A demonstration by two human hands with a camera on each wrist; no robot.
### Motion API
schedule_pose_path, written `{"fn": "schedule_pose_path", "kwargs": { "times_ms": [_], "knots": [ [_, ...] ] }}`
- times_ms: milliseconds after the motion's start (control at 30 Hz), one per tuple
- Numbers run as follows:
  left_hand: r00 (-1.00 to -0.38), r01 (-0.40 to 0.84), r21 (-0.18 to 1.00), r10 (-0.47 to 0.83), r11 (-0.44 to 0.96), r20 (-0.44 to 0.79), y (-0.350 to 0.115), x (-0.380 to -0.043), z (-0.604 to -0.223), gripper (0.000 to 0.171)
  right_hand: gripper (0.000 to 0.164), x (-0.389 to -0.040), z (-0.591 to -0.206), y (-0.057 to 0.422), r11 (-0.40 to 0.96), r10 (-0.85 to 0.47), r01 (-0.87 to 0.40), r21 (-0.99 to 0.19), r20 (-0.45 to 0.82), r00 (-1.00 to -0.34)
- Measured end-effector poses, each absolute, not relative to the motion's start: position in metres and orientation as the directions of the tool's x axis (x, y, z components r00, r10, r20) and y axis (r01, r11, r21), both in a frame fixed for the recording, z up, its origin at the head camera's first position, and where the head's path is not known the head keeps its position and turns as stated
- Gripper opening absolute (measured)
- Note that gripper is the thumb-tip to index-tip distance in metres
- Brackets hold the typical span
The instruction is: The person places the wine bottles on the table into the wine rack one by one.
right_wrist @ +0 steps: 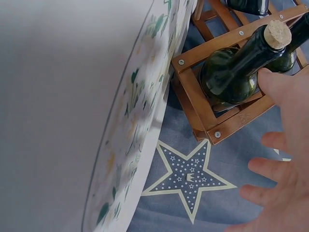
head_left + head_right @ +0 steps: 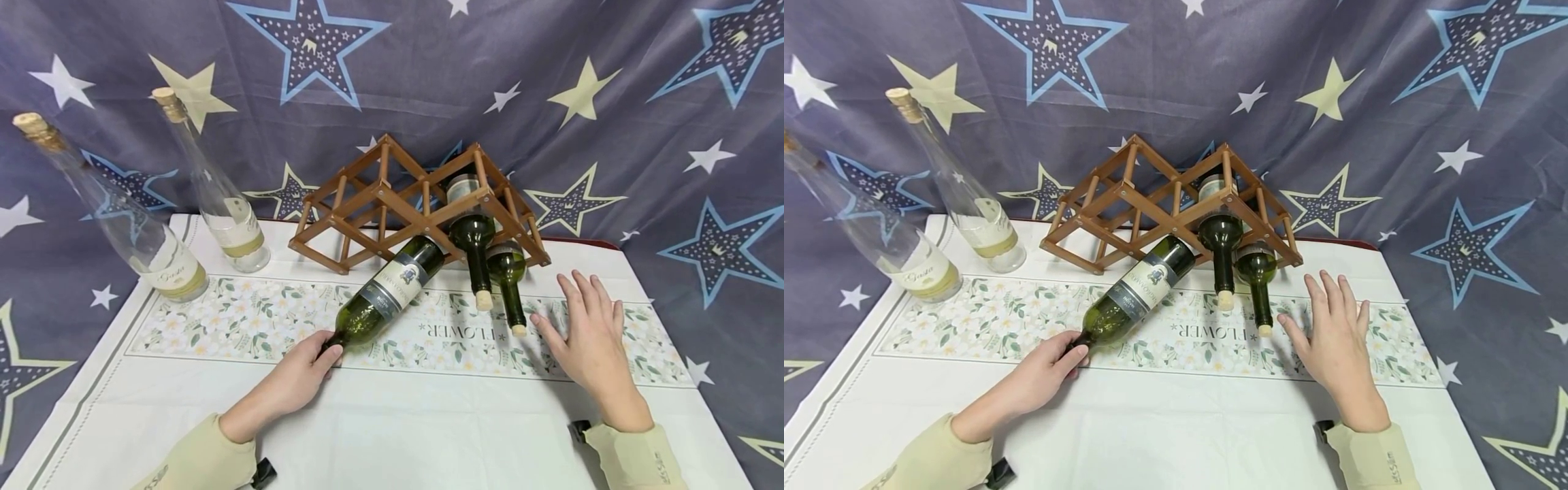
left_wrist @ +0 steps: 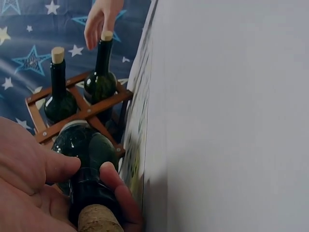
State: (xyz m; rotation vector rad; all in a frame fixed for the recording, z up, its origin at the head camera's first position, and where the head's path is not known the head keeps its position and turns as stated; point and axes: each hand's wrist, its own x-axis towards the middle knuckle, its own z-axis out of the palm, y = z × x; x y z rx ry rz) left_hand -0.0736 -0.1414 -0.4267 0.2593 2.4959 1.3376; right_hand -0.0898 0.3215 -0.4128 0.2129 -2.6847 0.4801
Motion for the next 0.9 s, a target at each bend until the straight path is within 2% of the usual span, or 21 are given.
{"fn": "schedule_pose_path", "kwargs": {
  "times_ms": [467,900],
  "knots": [
    [-0.923,-0.14,0.905,0.279,0.401,-0.267,-0.128,-0.064,-0.424,0.019,0.081,-0.088,-0.41,0.322,0.925,-0.077,-0.218,-0.31,0.41,-0.909],
    [-0.878,-0.286,0.923,0.315,0.259,-0.361,-0.12,-0.06,-0.421,0.03,0.08,-0.089,-0.409,0.323,0.921,-0.085,-0.229,-0.314,0.413,-0.907]
  ]
}}
